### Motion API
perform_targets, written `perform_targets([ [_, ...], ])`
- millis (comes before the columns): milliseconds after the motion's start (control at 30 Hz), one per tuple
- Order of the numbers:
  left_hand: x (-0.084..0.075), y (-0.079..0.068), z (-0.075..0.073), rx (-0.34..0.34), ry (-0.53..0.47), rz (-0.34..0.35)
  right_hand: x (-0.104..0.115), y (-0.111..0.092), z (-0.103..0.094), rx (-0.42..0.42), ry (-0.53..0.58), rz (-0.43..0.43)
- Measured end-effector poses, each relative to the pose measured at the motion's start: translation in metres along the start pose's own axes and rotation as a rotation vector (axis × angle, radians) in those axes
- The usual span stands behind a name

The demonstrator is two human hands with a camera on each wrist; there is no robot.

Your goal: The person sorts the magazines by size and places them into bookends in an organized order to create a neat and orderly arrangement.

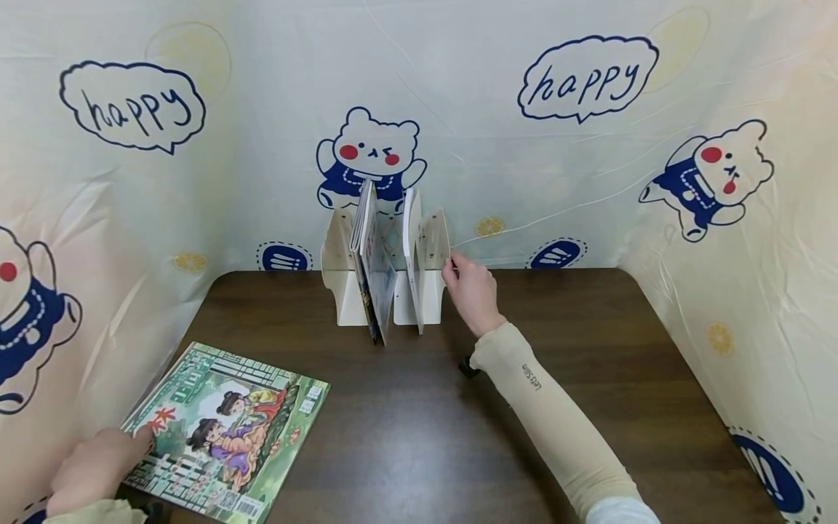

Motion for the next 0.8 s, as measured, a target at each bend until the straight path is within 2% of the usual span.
perform_targets([
  [100, 0.005, 0.004, 0.000, -0.022, 0.003, 0.021, 0.000, 0.001, 0.000, -0.006, -0.002, -0.011],
  [267, 0.012, 0.011, -0.002, -0.064, -0.004, 0.006, 0.001, 0.002, 0.000, -0.021, -0.002, -0.033],
  [400, 0.012, 0.009, -0.005, -0.125, -0.006, 0.006, 0.001, 0.002, 0.000, -0.026, 0.001, -0.033],
  [500, 0.010, 0.002, -0.009, -0.187, -0.048, -0.002, 0.000, 0.002, 0.001, -0.024, -0.003, -0.025],
  [667, 0.010, -0.004, -0.012, -0.263, -0.176, -0.047, 0.000, 0.001, 0.002, -0.024, -0.005, -0.023],
  [800, 0.011, -0.004, -0.018, -0.309, -0.201, -0.037, -0.001, 0.001, 0.001, -0.026, -0.007, -0.025],
])
Point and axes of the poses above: each hand's wrist, its own y-axis towards the middle knuckle, its own z-axis out of the palm, x = y × z, the point moved 3 cm from there along y, towards the middle knuckle, and after that the axes turned 12 degrees about z, right-handed, at the moved point
